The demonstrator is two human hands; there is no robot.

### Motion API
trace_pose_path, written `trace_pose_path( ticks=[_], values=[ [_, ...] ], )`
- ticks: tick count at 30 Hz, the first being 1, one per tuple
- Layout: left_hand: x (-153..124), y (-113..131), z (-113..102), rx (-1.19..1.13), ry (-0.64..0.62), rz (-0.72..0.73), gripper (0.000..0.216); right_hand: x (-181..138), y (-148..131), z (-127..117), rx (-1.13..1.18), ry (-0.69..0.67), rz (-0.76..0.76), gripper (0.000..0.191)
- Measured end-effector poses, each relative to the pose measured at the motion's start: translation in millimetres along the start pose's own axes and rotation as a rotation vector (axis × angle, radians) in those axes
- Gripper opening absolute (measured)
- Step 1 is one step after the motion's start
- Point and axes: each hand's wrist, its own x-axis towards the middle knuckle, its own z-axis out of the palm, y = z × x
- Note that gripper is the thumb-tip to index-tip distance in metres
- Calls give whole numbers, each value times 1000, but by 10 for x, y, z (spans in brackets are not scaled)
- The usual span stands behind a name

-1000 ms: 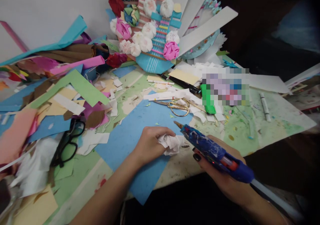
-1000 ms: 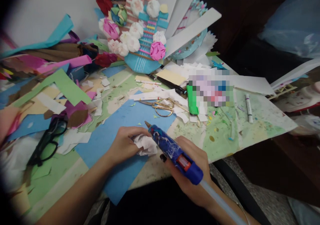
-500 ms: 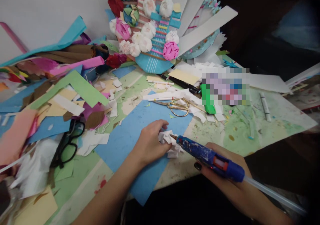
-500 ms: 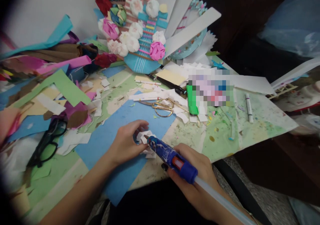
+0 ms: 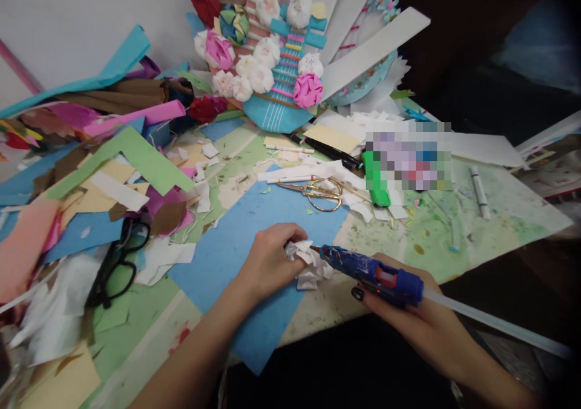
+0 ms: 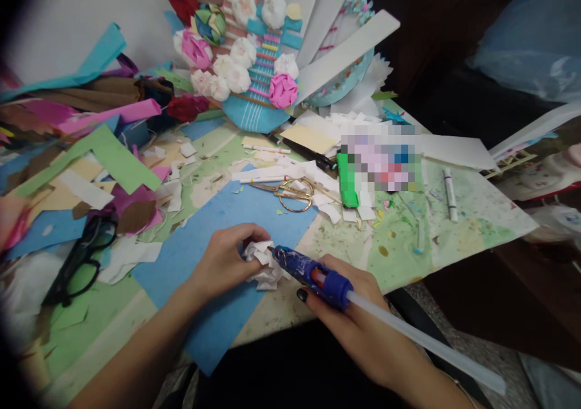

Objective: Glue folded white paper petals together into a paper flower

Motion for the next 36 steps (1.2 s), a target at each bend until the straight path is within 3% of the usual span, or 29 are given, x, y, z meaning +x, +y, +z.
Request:
trace_pose_path(
  ticks=[16, 26, 36],
  values=[
    [-18, -16, -1, -24, 12, 51, 31, 81, -36, 24, 36, -98, 52, 14],
    [-18, -9, -6, -101, 22, 168, 22, 13, 12, 33, 49, -5, -4, 11],
    [-20, -43, 7, -117, 44, 152, 26, 39, -44, -21, 76, -97, 73, 8]
  ],
)
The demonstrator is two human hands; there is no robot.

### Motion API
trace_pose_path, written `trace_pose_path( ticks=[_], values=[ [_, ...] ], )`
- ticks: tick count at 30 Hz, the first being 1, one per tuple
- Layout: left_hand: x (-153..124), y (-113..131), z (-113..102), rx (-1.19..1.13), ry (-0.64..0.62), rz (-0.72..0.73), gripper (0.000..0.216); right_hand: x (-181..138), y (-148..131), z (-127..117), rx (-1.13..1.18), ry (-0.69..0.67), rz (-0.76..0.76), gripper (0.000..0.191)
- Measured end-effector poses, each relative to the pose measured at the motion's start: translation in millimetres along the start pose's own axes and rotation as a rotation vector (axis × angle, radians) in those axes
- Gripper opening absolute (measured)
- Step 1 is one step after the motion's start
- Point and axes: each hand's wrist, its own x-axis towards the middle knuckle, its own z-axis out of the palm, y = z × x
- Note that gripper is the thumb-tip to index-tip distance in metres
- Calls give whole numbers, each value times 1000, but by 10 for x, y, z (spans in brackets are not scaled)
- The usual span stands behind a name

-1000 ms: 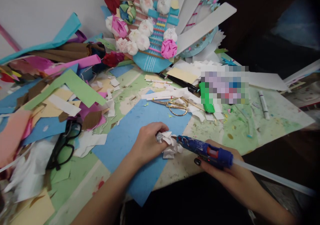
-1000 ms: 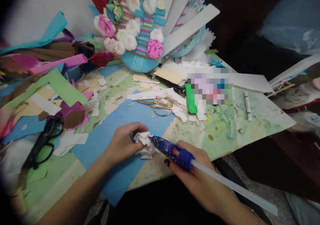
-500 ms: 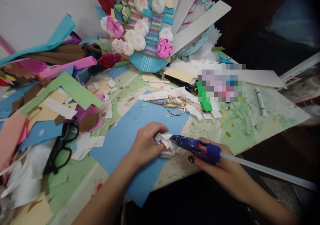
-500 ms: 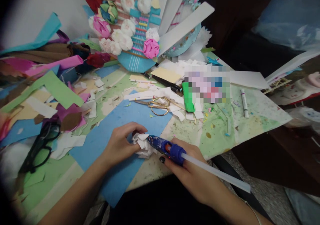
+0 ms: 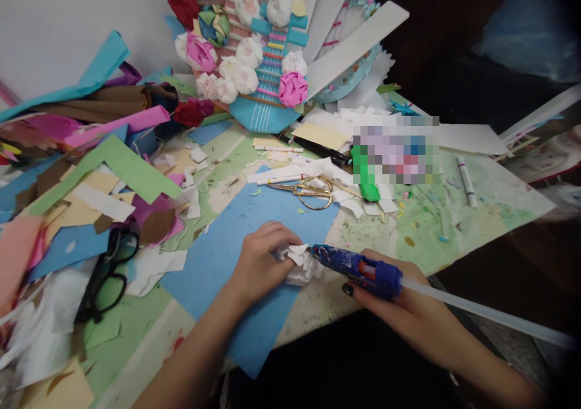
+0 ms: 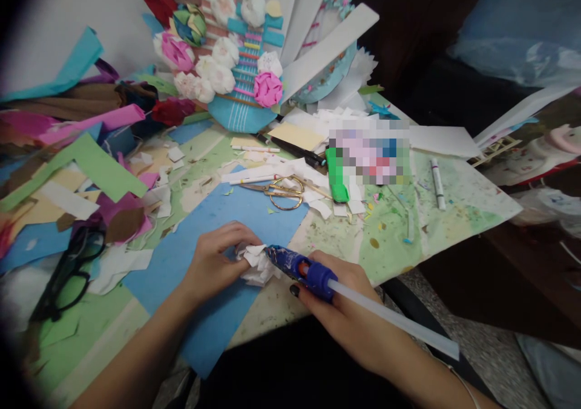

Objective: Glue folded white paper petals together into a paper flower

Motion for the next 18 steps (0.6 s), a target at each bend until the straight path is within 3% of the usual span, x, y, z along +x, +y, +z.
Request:
trace_pose_path(
  ticks=[10, 18],
  values=[
    [4, -32, 7, 23, 50, 22, 22, -72, -44, -102, -2, -18, 61, 13],
    [0, -45, 5, 46, 85, -12, 33, -161, -14, -147, 77, 143, 35, 7]
  ],
)
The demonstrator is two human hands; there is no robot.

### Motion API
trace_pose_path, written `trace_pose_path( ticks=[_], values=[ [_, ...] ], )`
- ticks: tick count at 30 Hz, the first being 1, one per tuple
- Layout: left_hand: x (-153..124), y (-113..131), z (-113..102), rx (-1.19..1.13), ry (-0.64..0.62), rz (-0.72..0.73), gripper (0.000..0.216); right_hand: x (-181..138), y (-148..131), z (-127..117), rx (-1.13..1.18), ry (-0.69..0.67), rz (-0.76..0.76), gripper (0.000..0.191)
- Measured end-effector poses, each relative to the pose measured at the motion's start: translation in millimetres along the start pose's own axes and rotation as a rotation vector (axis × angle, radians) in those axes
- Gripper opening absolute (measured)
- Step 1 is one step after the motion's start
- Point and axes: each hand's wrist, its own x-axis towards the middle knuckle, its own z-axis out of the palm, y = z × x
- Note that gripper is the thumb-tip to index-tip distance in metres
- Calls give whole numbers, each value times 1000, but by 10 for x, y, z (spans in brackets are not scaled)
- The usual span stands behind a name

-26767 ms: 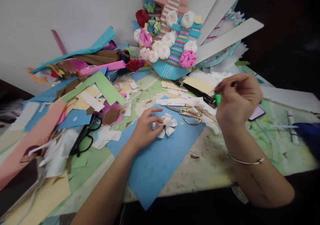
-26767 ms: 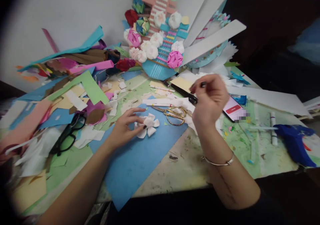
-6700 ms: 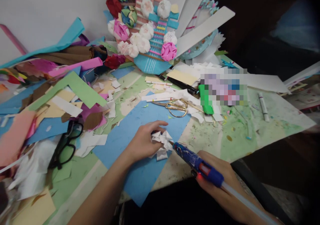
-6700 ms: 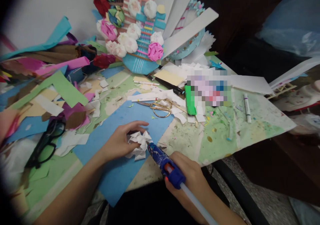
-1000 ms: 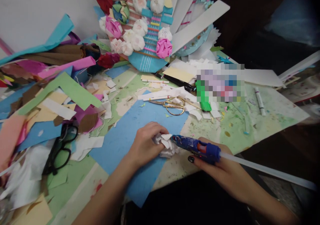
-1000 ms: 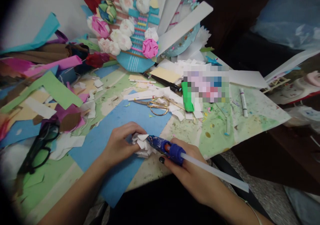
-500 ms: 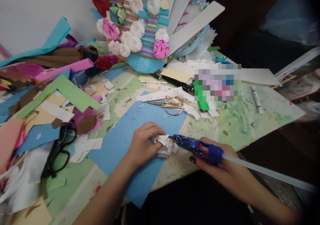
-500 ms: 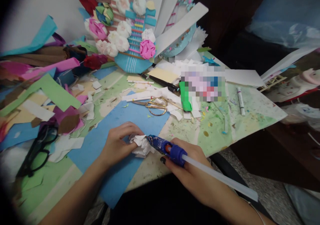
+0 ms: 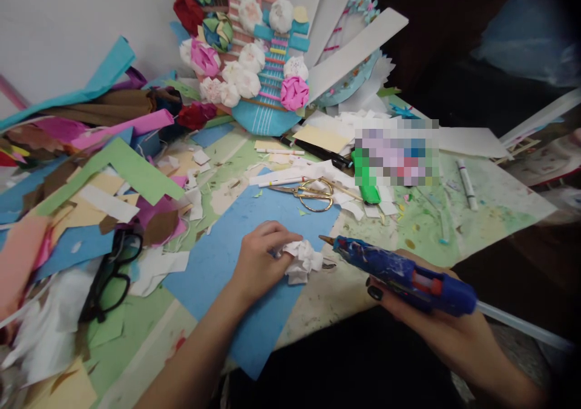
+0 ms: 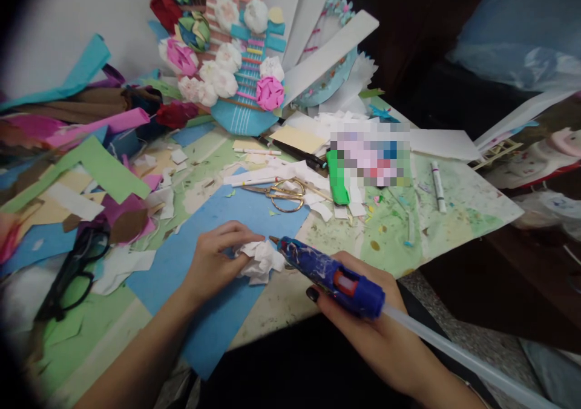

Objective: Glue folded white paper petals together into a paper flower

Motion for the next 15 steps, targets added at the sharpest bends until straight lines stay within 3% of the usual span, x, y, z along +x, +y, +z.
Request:
trace_pose_path(
  ticks=[7, 12, 15],
  values=[
    [17, -18, -11, 52, 86, -198, 23, -9, 72, 54, 75, 146, 10, 9],
    [16, -10, -28, -99, -72, -352, 53, -24, 234, 237, 97, 76, 61, 13],
    [32, 19, -55, -104, -163, -350, 51, -40, 302, 306, 107, 77, 80, 15]
  ],
)
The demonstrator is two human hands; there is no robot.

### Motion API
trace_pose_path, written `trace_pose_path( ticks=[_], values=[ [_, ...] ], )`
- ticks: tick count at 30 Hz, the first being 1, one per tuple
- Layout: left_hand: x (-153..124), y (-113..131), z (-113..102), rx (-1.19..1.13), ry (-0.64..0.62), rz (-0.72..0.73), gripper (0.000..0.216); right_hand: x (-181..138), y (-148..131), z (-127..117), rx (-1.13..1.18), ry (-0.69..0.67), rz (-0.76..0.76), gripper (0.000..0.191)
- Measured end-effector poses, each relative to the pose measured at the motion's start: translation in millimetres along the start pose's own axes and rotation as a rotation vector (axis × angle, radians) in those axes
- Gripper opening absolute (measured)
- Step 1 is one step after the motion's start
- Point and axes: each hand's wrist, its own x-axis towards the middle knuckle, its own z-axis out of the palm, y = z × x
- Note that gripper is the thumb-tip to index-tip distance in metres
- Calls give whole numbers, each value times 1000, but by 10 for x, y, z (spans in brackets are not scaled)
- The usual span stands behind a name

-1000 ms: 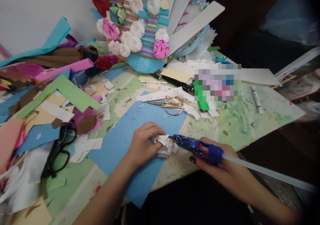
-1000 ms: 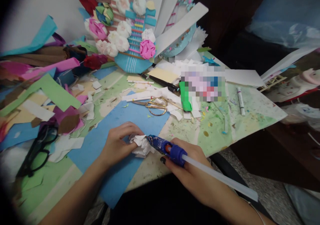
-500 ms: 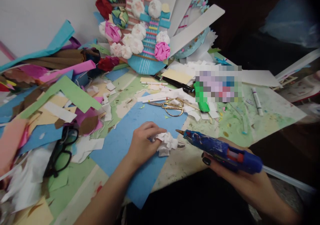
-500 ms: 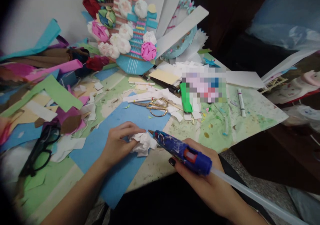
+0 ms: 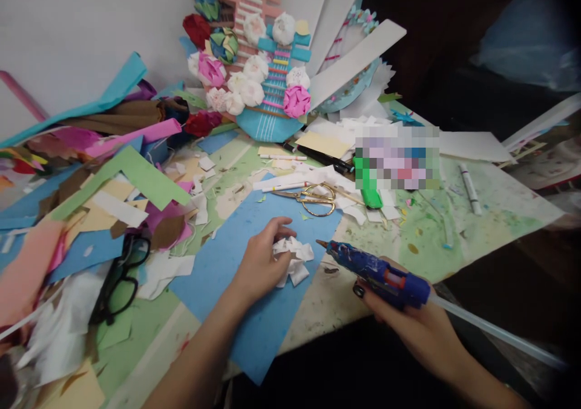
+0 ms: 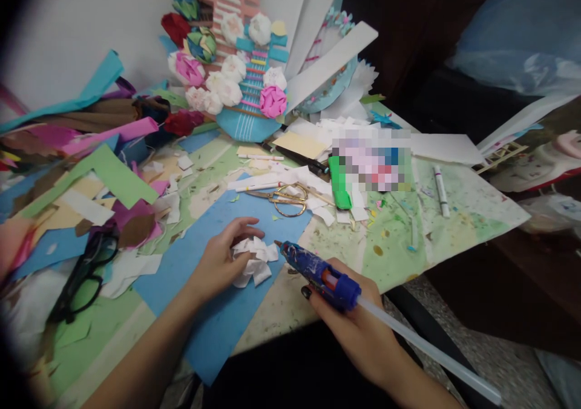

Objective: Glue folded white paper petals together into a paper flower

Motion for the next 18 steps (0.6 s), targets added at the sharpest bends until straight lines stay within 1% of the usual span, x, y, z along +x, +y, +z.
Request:
trace_pose_path(
  ticks=[3, 8, 11, 13, 14, 18],
  values=[
    [2, 21, -43, 16, -93, -8, 48, -13, 27, 16, 6, -11, 6, 15],
    [-11, 6, -144, 66, -244, -24, 53, -42, -29, -13, -27, -49, -24, 14],
    [-11, 18, -212, 51, -302, -3, 45, -51, -114, -44, -66, -92, -49, 14],
    [-6, 36, -243, 27, -281, 44, 38, -48, -175, -62, -88, -134, -67, 14],
    [-2, 44, -250, 12, -242, 71, 36, -44, -201, -67, -96, -162, -75, 14],
    [6, 58, -210, -76, -21, 167, 30, -21, -265, -65, -128, -186, -118, 14]
  ],
)
